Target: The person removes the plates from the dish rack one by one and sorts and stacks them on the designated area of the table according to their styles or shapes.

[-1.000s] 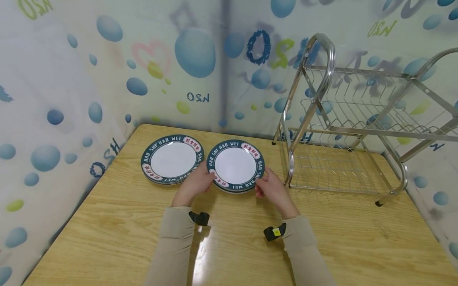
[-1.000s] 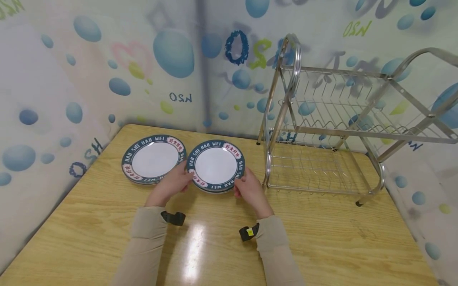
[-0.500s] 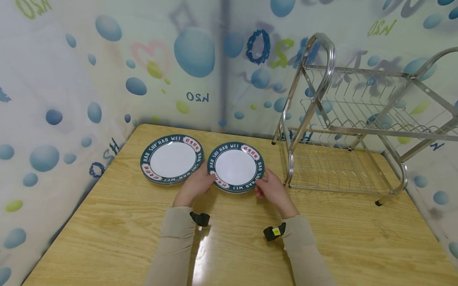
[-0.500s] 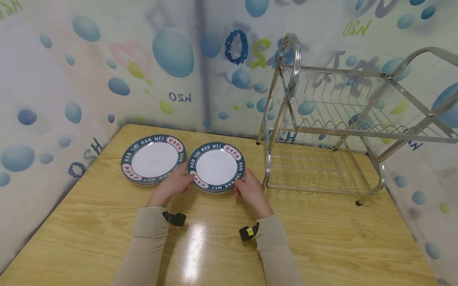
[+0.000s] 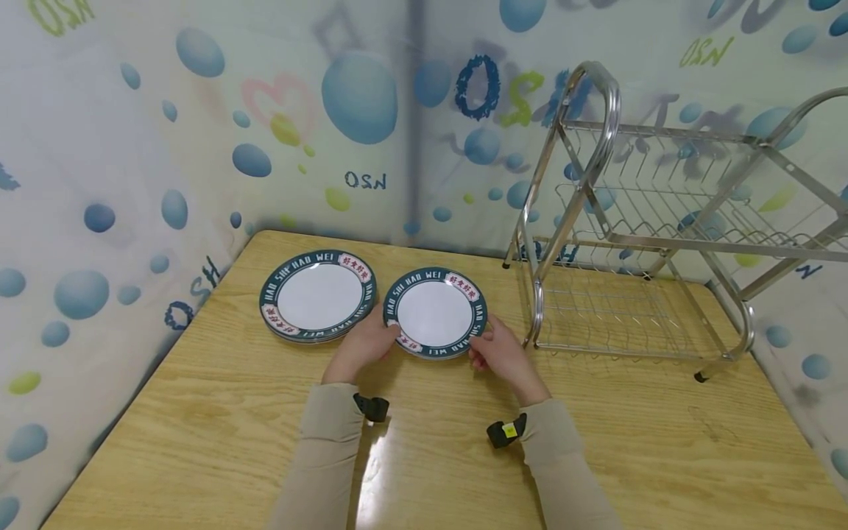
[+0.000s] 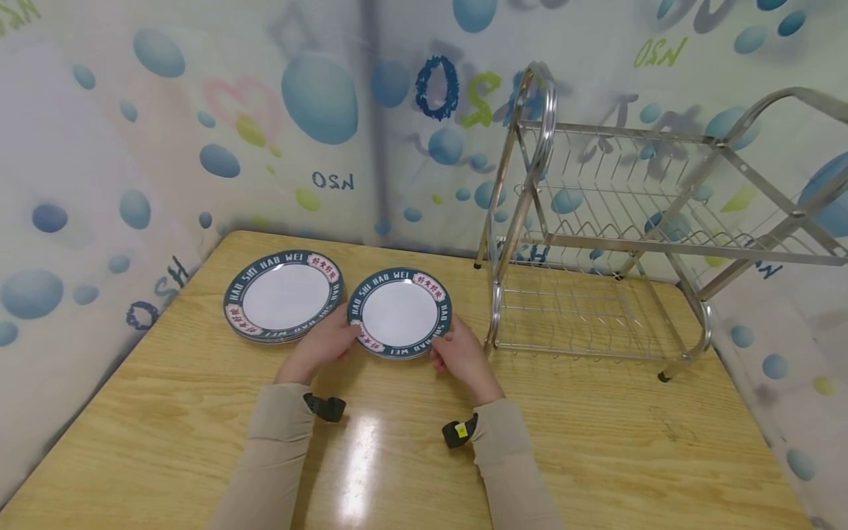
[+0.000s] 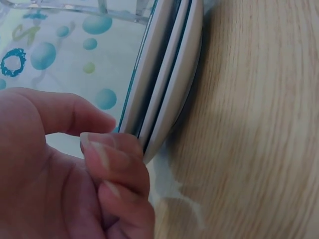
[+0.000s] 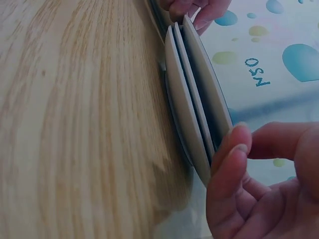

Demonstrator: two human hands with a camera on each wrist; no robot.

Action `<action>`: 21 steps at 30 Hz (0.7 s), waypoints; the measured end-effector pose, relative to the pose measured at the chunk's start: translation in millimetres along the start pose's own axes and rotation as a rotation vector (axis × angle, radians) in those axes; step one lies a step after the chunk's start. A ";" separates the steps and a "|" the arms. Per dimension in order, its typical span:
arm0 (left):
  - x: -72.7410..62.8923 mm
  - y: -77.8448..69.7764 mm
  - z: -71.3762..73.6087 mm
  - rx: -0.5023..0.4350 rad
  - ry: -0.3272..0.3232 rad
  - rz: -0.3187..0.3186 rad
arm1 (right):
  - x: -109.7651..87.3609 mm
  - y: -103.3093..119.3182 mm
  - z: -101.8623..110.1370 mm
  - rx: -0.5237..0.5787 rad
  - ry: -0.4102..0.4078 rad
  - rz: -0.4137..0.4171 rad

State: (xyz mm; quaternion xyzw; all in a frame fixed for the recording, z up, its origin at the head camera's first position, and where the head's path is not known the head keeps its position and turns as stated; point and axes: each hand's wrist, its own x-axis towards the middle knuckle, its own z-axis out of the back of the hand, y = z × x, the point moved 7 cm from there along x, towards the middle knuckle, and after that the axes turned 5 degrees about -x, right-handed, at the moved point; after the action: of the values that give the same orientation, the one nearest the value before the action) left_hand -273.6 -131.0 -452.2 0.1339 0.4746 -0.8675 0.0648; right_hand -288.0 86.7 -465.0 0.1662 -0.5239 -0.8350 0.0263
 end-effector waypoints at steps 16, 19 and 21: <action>1.5 2.3 4.0 0.042 -0.034 0.005 | 3.8 -1.2 -2.0 -0.089 -0.038 0.020; 3.2 4.1 2.0 0.056 -0.022 0.008 | 3.6 -4.2 -1.5 -0.112 -0.057 0.013; 3.8 5.4 0.8 0.066 -0.014 0.004 | 3.0 -6.0 -2.5 -0.121 -0.060 0.007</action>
State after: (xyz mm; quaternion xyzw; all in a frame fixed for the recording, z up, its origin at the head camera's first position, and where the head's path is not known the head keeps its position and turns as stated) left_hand -276.1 -134.6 -457.3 0.1306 0.4449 -0.8836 0.0654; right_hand -289.3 86.6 -472.0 0.1375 -0.4735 -0.8697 0.0234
